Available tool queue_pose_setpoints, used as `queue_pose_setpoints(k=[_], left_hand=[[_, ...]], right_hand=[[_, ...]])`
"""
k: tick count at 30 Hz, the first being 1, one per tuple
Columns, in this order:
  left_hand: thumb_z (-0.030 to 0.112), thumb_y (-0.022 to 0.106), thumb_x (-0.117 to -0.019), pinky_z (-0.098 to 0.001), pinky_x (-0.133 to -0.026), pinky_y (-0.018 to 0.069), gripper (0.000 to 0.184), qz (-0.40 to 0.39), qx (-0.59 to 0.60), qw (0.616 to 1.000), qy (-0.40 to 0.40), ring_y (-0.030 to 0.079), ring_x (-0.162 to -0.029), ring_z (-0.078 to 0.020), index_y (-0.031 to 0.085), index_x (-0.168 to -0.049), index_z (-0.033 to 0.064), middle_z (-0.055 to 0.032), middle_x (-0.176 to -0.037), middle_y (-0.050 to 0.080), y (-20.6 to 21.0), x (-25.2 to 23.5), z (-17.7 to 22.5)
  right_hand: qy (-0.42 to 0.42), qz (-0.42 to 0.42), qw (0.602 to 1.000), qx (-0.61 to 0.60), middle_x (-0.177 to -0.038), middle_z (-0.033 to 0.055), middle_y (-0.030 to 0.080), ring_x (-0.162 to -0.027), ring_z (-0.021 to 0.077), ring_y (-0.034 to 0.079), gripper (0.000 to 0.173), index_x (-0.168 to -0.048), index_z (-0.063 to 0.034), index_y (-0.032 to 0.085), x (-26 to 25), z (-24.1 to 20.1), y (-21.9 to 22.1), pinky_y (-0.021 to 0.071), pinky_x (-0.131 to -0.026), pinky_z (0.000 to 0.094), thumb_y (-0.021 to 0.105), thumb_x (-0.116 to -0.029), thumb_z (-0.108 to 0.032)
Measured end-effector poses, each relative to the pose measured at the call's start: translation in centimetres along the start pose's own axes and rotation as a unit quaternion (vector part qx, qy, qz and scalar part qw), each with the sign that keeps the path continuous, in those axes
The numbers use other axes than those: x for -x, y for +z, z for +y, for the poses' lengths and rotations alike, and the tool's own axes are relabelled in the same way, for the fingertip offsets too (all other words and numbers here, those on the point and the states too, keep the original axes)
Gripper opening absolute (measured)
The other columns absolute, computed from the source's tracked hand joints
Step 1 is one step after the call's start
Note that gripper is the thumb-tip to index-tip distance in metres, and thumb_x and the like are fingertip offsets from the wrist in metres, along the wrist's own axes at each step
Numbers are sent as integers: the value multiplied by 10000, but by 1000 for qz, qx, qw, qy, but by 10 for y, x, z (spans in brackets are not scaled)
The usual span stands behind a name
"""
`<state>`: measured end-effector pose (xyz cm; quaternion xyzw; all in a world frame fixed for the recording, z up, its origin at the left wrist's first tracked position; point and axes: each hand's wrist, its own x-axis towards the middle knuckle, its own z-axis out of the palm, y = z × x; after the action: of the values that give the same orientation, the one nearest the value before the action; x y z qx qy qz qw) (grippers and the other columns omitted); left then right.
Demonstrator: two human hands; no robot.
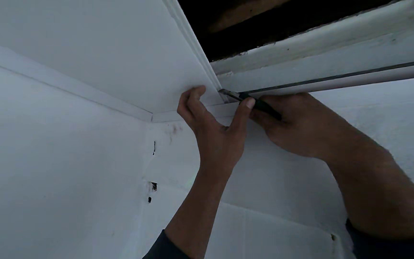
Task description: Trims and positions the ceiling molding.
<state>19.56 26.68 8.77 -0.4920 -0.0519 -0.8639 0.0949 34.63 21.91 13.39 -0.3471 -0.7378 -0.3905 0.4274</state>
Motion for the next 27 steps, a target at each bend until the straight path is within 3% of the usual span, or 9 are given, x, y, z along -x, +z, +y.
queue_pose_setpoints(k=[10, 27], left_hand=[[390, 812, -867, -394, -994, 530, 732, 2, -5, 1000, 7, 385, -1401, -261, 440, -1432, 109, -176, -1511, 307, 0, -1, -1], [338, 833, -857, -390, -996, 528, 737, -9, -24, 1000, 2, 375, -1408, -273, 424, -1421, 99, -188, -1506, 304, -2, -4, 0]], right_hand=[[-10, 4, 1000, -16, -630, -48, 515, -545, 102, 515, 304, -875, -193, 635, -3, -2, 2, 415, -479, 338, 513, -1057, -404], [45, -37, 998, 19, -696, 8, 576, -631, 185, 587, 293, -909, -187, 653, -6, -9, 1, 469, -529, 440, 510, -1066, -389]])
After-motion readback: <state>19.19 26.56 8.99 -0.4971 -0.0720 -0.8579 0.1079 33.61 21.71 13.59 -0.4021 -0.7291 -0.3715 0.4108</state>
